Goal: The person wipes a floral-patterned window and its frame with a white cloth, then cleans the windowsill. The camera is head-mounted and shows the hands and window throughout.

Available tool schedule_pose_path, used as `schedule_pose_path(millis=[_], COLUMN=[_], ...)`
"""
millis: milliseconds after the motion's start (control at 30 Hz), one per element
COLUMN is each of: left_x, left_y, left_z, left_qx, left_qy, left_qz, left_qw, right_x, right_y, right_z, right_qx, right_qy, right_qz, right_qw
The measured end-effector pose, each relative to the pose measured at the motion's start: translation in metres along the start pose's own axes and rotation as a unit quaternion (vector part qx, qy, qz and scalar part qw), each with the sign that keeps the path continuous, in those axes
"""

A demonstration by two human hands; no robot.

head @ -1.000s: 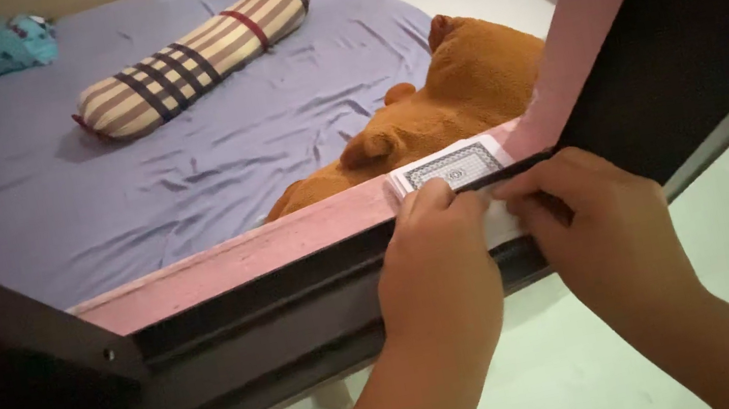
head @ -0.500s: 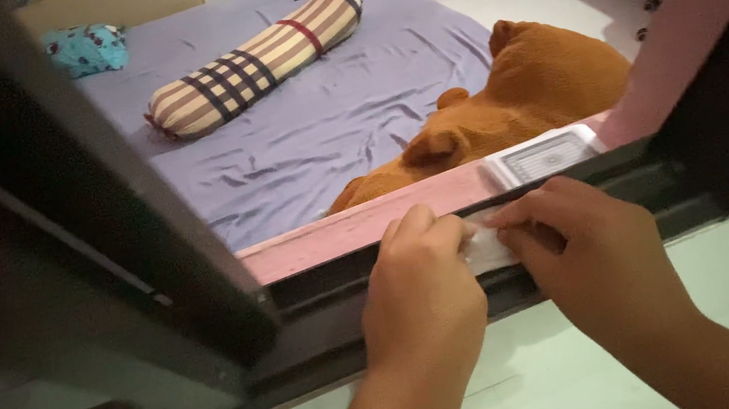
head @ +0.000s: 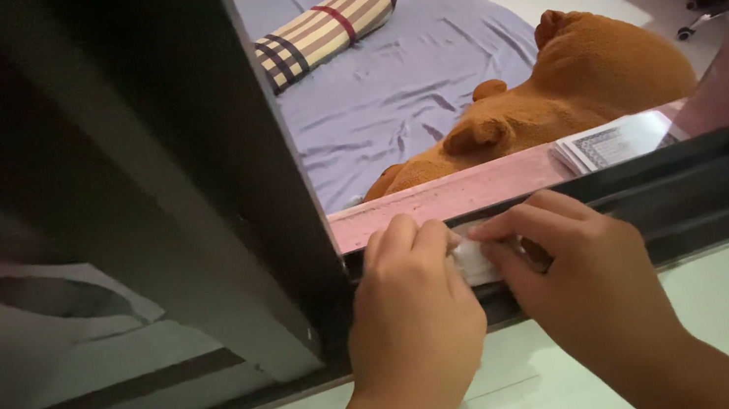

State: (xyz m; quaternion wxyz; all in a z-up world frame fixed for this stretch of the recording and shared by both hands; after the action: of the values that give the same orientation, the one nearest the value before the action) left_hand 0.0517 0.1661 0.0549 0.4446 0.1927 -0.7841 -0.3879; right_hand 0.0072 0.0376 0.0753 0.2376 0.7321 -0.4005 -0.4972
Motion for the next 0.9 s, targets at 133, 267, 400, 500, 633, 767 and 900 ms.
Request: schedule_pose_path(millis=[133, 267, 400, 500, 633, 767, 900], left_x=[0.006, 0.02, 0.046, 0.074, 0.105, 0.125, 0.131], left_y=[0.0, -0.01, -0.039, -0.061, -0.092, -0.12, -0.13], left_z=[-0.002, -0.006, -0.019, -0.031, -0.049, -0.064, -0.069], left_qx=[0.021, 0.014, 0.004, 0.04, 0.029, 0.009, -0.015], left_qy=[-0.026, -0.008, -0.002, -0.057, -0.088, -0.094, -0.094], left_qz=[0.006, 0.004, -0.008, 0.003, 0.008, 0.008, -0.031], left_qw=[0.999, 1.0, 1.0, 0.998, 0.996, 0.996, 0.995], right_x=[0.009, 0.023, 0.059, 0.084, 0.118, 0.146, 0.148], right_y=[0.001, 0.011, 0.03, 0.053, 0.08, 0.1, 0.104], right_z=[-0.002, -0.001, 0.002, 0.005, 0.012, 0.017, 0.018], right_qx=[-0.029, -0.037, -0.034, -0.007, 0.009, 0.028, 0.028], right_qy=[-0.027, -0.045, -0.057, -0.047, -0.086, -0.109, -0.127], right_qz=[-0.013, -0.035, -0.017, 0.01, 0.016, 0.013, 0.031], right_qw=[0.999, 0.998, 0.998, 0.999, 0.996, 0.994, 0.991])
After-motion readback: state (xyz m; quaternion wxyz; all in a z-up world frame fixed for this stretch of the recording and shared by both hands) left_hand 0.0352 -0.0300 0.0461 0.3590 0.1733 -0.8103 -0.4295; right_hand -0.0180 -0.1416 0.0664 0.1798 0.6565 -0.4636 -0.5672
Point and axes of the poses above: each hand's wrist, its own z-axis away from the middle knuckle, its own y-axis out of the back of the hand, x = y × z, the point moved 7 cm from there along -z, towards the middle knuckle, and after that the axes turned 14 degrees about -x, right-handed, at the moved point
